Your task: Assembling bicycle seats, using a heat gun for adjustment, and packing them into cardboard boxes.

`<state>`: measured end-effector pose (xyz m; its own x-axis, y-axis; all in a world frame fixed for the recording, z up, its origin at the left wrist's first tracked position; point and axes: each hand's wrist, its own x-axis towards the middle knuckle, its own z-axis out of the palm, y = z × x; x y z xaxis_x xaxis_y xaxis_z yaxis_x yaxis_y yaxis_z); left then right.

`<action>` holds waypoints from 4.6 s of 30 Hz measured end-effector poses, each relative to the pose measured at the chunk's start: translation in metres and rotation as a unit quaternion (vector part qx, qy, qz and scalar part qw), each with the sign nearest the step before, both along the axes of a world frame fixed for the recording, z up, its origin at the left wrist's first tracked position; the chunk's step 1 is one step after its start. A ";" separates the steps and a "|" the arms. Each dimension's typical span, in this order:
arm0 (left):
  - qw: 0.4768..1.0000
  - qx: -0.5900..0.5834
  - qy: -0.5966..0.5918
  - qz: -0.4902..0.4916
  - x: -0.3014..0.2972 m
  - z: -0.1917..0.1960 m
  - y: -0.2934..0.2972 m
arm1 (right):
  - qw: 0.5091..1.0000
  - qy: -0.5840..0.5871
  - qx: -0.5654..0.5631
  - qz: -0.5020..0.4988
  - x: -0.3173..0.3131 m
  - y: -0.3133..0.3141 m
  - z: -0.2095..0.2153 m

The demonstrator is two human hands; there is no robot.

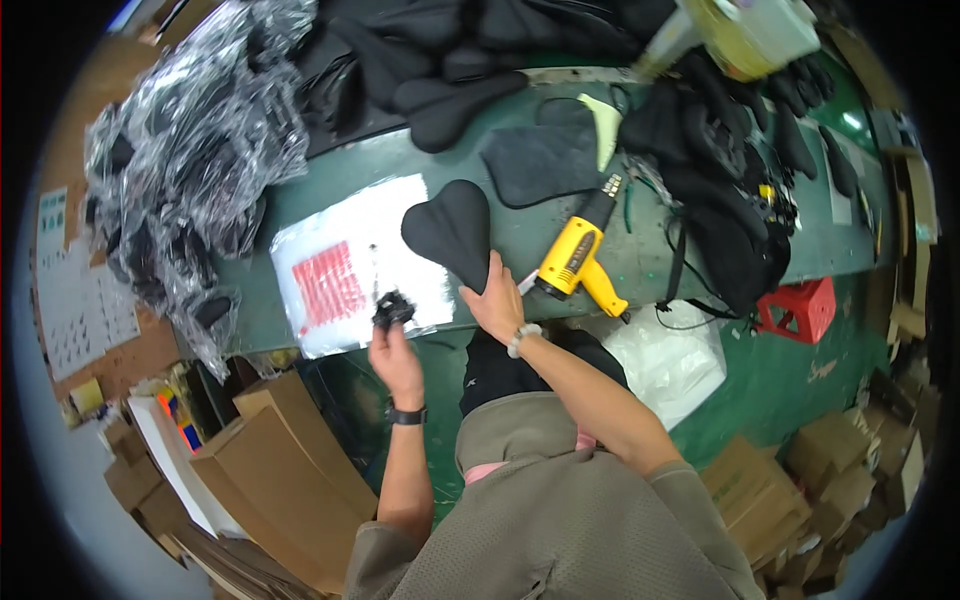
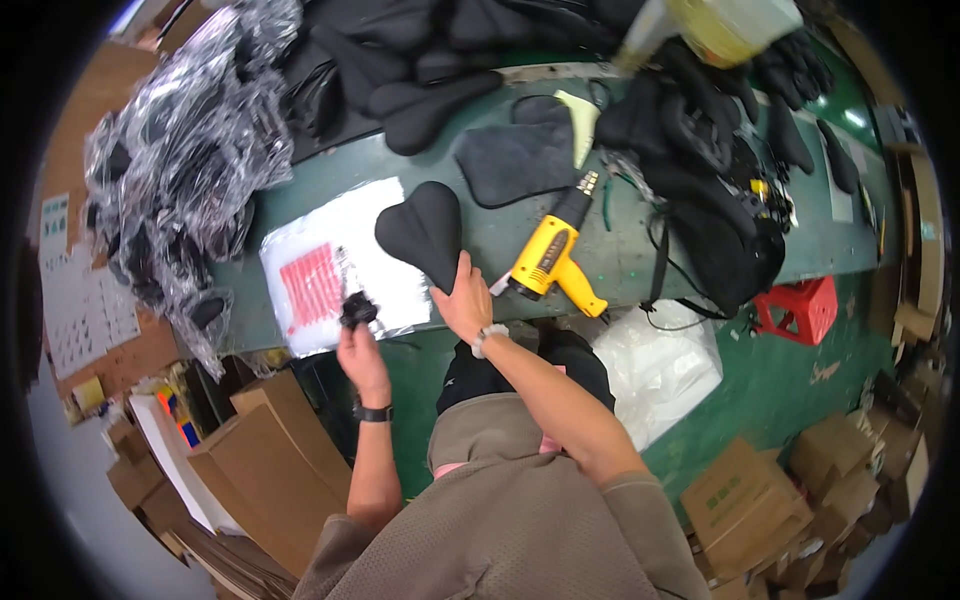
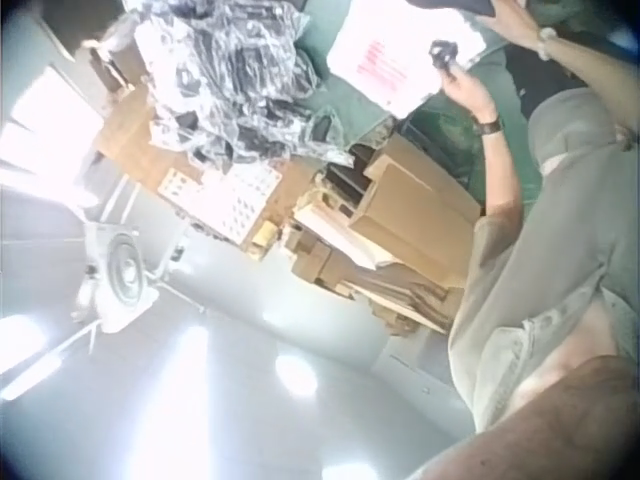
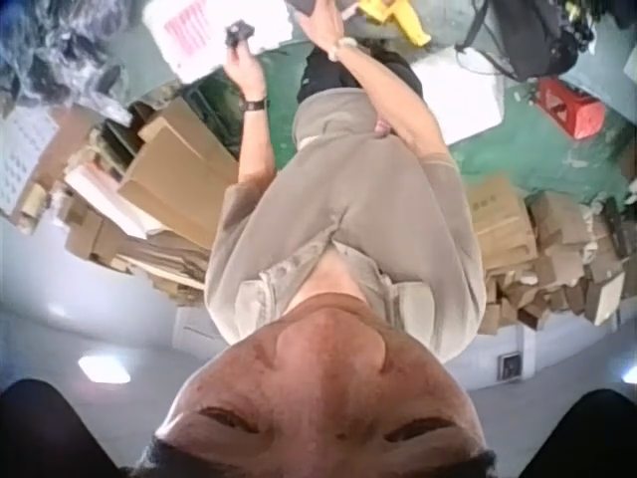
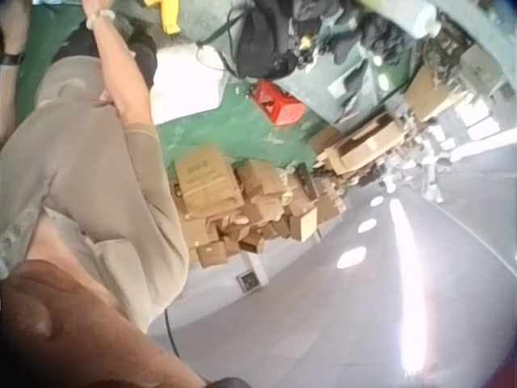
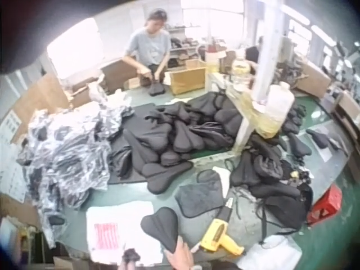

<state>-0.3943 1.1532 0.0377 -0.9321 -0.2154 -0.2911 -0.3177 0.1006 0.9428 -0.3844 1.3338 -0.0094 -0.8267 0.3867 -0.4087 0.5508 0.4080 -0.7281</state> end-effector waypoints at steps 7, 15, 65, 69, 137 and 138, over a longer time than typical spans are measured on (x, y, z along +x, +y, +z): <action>0.987 -0.044 -0.049 -0.150 0.013 -0.025 0.017 | 0.967 0.038 -0.240 -0.081 0.023 -0.026 0.015; 0.957 -0.067 0.071 -0.272 0.008 -0.032 0.023 | 0.950 -0.011 -0.231 -0.211 0.025 0.018 0.048; 0.824 0.383 -0.416 -0.036 -0.017 -0.127 0.064 | 0.854 -0.236 0.365 0.286 -0.120 -0.076 0.061; 0.823 0.334 -0.458 -0.044 -0.015 -0.131 0.053 | 0.819 -0.286 0.372 0.329 -0.081 -0.079 0.070; 0.823 0.463 -0.329 -0.007 0.009 -0.132 0.073 | 0.841 -0.159 0.421 0.301 -0.099 -0.061 0.032; 0.823 0.464 -0.328 -0.011 0.009 -0.128 0.078 | 0.841 -0.158 0.424 0.297 -0.105 -0.052 0.030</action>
<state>-0.3852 1.2315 -0.0900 -0.5097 0.3979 -0.7629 -0.7965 -0.5534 0.2435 -0.4893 1.2816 0.0203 -0.8785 0.2073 -0.4304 0.1778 0.9781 0.1082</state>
